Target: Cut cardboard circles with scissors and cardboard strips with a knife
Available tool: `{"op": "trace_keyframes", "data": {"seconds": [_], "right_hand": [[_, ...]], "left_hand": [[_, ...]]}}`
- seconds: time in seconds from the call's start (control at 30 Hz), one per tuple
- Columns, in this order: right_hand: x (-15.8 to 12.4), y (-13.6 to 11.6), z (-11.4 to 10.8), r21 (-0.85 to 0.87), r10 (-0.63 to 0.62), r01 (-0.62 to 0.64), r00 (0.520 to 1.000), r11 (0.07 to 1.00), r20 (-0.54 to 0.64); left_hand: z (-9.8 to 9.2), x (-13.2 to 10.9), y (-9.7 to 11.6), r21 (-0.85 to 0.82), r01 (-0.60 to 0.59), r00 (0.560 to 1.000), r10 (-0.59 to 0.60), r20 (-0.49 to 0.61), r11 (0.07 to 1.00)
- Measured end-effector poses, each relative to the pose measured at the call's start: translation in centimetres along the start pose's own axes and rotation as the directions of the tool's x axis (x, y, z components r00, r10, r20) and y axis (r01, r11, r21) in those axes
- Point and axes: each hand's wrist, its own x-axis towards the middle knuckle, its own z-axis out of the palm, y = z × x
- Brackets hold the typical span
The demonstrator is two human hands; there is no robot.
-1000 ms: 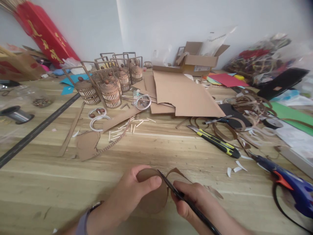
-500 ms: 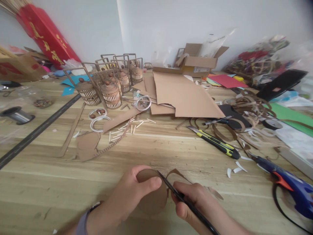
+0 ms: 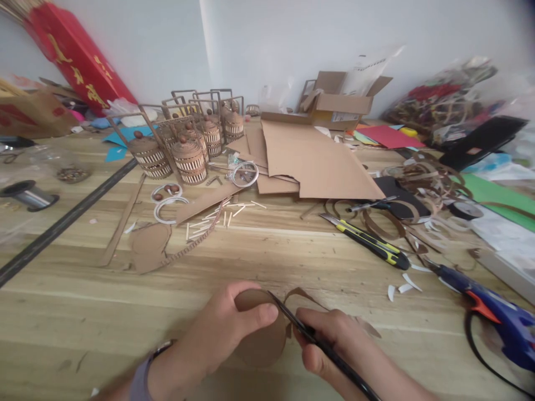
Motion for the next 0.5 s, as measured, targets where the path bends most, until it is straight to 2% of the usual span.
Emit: {"op": "trace_keyframes", "data": {"seconds": [0.2, 0.5], "right_hand": [[-0.08, -0.20, -0.05, -0.011, 0.026, -0.026, 1.000, 1.000, 0.017], [-0.01, -0.06, -0.18, 0.006, -0.009, 0.009, 0.999, 1.000, 0.031]], "left_hand": [[-0.10, -0.17, 0.26, 0.068, 0.008, 0.999, -0.006, -0.036, 0.998], [-0.14, -0.23, 0.36, 0.030, -0.018, 0.999, 0.019, -0.030, 0.999]]}}
